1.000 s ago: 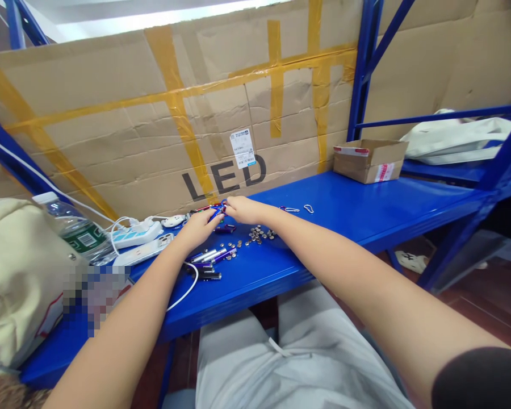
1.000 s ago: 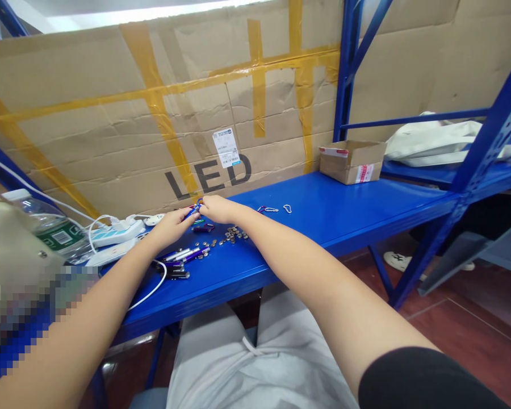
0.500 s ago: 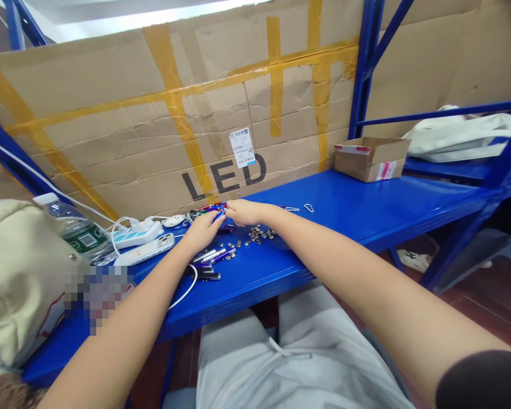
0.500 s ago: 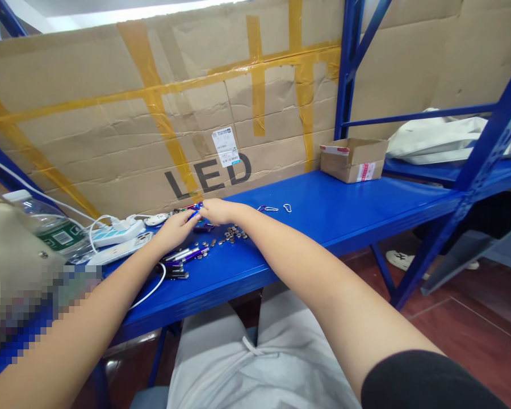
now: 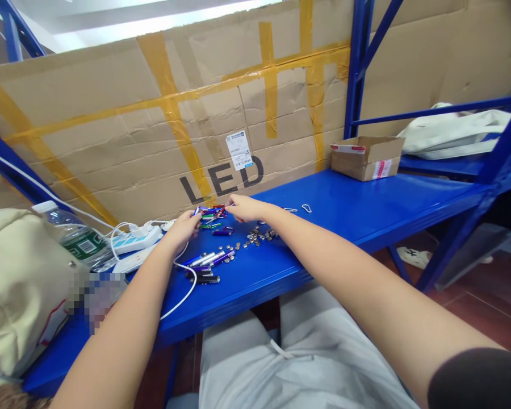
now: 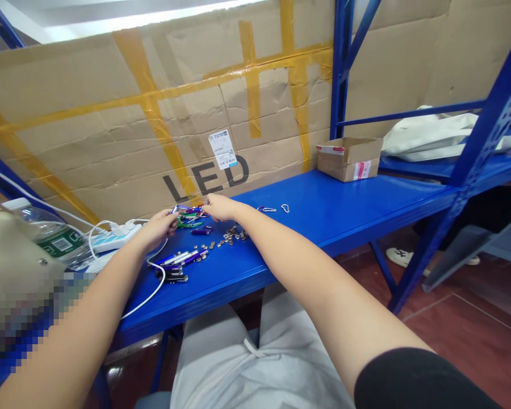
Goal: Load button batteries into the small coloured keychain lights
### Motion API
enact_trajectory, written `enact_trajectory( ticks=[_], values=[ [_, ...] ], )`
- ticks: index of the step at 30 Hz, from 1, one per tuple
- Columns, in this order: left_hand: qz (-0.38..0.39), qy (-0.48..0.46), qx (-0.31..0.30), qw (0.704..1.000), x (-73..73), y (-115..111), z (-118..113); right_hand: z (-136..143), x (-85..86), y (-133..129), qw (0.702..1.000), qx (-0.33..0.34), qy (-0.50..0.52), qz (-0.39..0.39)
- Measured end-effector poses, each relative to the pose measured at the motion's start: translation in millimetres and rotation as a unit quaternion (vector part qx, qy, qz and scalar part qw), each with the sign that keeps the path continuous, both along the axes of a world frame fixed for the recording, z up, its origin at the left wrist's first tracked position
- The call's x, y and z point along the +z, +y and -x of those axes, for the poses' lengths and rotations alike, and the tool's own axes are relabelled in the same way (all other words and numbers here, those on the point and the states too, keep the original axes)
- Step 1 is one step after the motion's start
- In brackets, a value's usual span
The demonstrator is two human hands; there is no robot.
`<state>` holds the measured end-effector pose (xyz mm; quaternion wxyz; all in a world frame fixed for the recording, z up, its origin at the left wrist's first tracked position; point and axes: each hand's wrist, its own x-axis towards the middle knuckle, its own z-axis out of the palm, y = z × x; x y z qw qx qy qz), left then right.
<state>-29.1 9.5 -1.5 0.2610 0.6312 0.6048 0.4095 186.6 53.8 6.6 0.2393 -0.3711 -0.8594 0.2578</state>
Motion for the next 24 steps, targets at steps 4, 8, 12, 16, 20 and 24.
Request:
enact_trajectory(
  ticks=[4, 8, 12, 16, 20, 24],
  values=[
    [0.081, -0.12, 0.064, 0.987, 1.9, -2, 9, -8, -3.6, 12, 0.994, -0.013, -0.103, 0.019],
    [0.046, -0.145, 0.045, 0.987, 0.0, -3, 5, -6, -6.3, 16, 0.988, 0.009, -0.153, 0.016],
    [0.041, 0.003, 0.013, 0.999, 1.7, -8, 5, -2, -4.8, 14, 0.99, 0.017, -0.136, -0.038],
    [0.007, 0.206, -0.112, 0.972, 4.0, -10, 6, -2, -0.7, 6, 0.984, 0.041, -0.149, -0.091],
    [-0.042, 0.333, -0.17, 0.927, 0.3, -6, -2, -1, 2.7, -4, 0.979, 0.057, -0.164, -0.111],
    [-0.071, 0.409, -0.191, 0.889, -3.9, -3, -10, -4, 7.1, -8, 0.975, 0.069, -0.186, -0.102]
  ],
)
